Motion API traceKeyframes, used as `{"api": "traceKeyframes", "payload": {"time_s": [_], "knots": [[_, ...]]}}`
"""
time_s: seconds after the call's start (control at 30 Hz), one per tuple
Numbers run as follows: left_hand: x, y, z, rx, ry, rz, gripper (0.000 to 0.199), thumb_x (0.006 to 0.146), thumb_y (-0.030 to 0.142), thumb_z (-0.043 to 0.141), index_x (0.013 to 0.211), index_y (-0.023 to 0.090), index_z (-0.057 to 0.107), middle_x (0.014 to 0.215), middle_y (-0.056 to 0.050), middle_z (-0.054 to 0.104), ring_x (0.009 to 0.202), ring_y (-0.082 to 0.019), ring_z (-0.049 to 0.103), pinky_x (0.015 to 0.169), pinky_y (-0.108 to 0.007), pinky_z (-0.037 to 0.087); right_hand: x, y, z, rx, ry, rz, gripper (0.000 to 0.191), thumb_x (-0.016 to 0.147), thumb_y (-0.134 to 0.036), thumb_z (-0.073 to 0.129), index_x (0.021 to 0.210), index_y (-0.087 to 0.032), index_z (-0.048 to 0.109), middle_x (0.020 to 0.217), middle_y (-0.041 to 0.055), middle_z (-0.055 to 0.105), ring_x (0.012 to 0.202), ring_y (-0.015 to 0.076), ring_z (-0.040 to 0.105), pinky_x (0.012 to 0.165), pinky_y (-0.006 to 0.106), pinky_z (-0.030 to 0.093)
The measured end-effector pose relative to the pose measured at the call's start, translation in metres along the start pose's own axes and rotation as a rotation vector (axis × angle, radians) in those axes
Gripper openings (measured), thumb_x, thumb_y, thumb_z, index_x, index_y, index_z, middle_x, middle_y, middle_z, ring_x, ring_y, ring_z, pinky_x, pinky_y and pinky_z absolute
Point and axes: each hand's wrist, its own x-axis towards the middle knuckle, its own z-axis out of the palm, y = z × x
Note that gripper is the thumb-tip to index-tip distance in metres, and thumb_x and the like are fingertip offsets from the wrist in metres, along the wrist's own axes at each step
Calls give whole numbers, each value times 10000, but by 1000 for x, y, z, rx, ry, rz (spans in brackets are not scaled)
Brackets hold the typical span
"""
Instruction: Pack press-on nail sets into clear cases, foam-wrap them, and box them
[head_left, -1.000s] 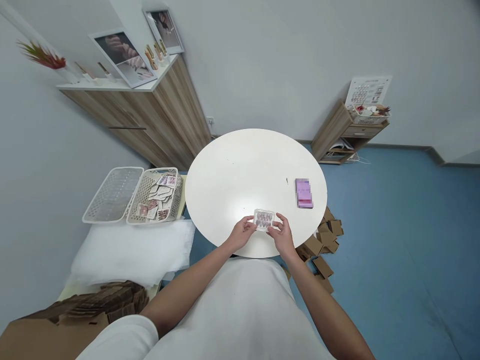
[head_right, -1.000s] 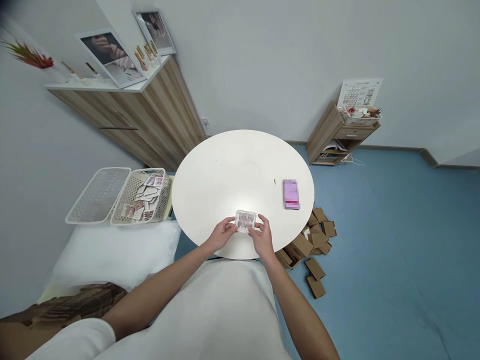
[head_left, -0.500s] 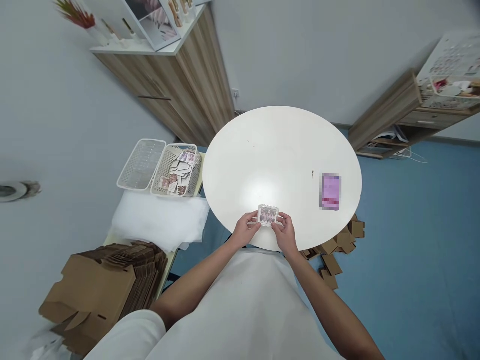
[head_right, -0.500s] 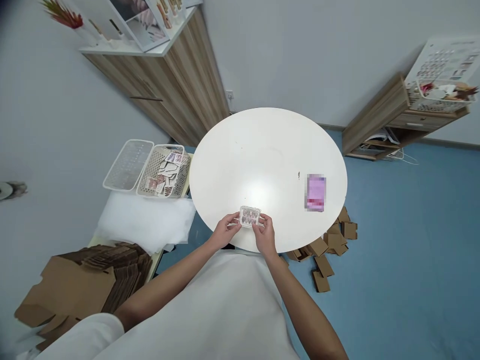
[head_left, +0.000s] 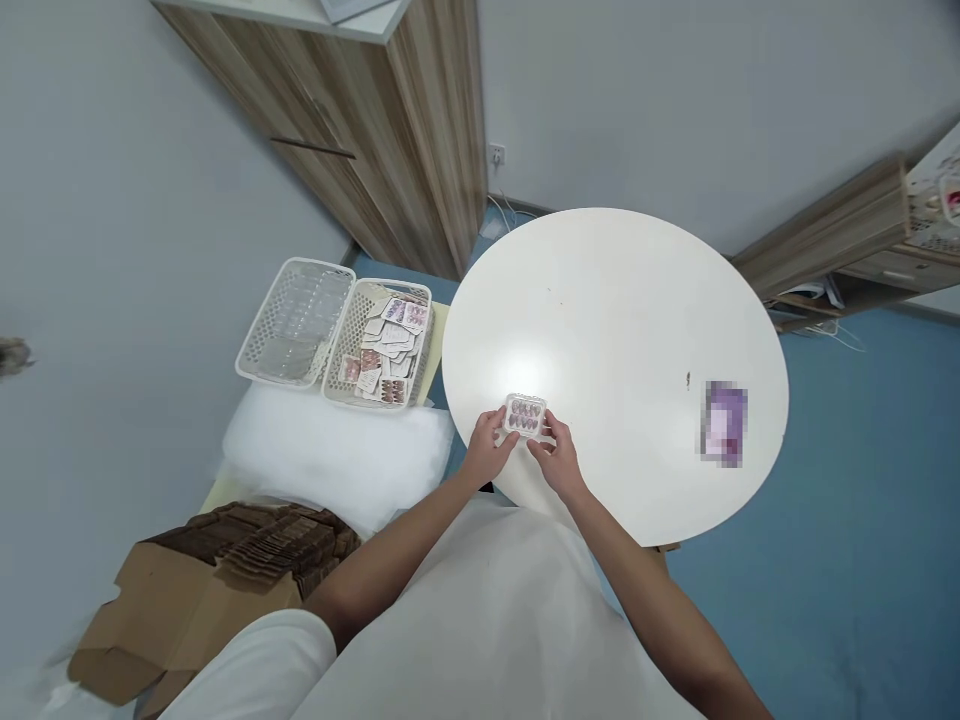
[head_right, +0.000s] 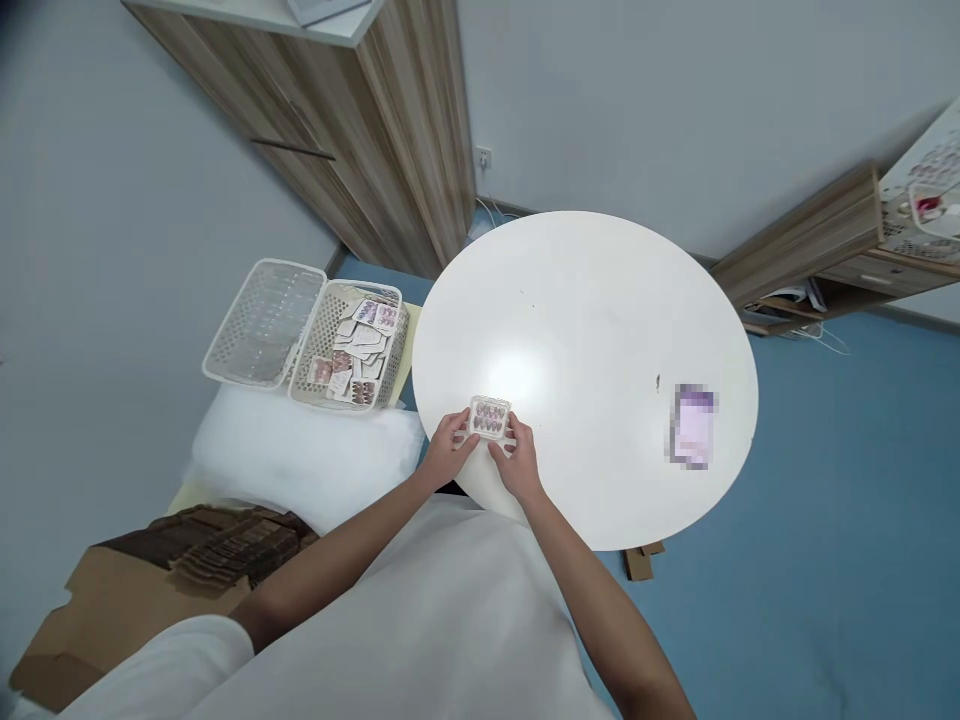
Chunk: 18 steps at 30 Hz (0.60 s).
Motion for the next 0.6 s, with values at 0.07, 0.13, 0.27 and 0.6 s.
{"api": "traceKeyframes", "payload": {"time_s": [0.07, 0.13, 0.27, 0.6], "knots": [[11, -4, -19, 64, 10, 10, 536, 774, 351, 533, 1277, 239, 388, 1169, -90, 424, 1072, -211, 454, 894, -358, 395, 14, -5, 19, -71, -30, 3, 655, 700, -317, 579, 1299, -304, 315, 1206, 64, 387, 1072, 215, 440, 859, 402, 431], [22, -9, -36, 136, 15, 19, 549, 784, 362, 510, 1294, 237, 351, 1195, -94, 411, 1091, -220, 444, 895, -375, 396, 29, -11, 37, -148, -58, 13, 673, 707, -311, 565, 1318, -285, 284, 1203, 73, 384, 1066, 215, 444, 867, 410, 429], [47, -18, -63, 239, 17, 52, 543, 780, 346, 501, 1285, 223, 344, 1227, -103, 402, 1130, -234, 424, 902, -388, 399, 58, -21, 66, -267, -90, 17, 693, 713, -299, 547, 1338, -239, 254, 1183, 95, 389, 1038, 218, 454, 859, 406, 438], [95, -24, -87, 363, 52, 110, 479, 767, 271, 498, 1229, 179, 409, 1297, -108, 384, 1225, -236, 346, 1024, -406, 300, 104, -36, 99, -364, -73, -46, 637, 711, -261, 541, 1303, -217, 308, 1200, 99, 413, 1021, 213, 466, 857, 409, 447]]}}
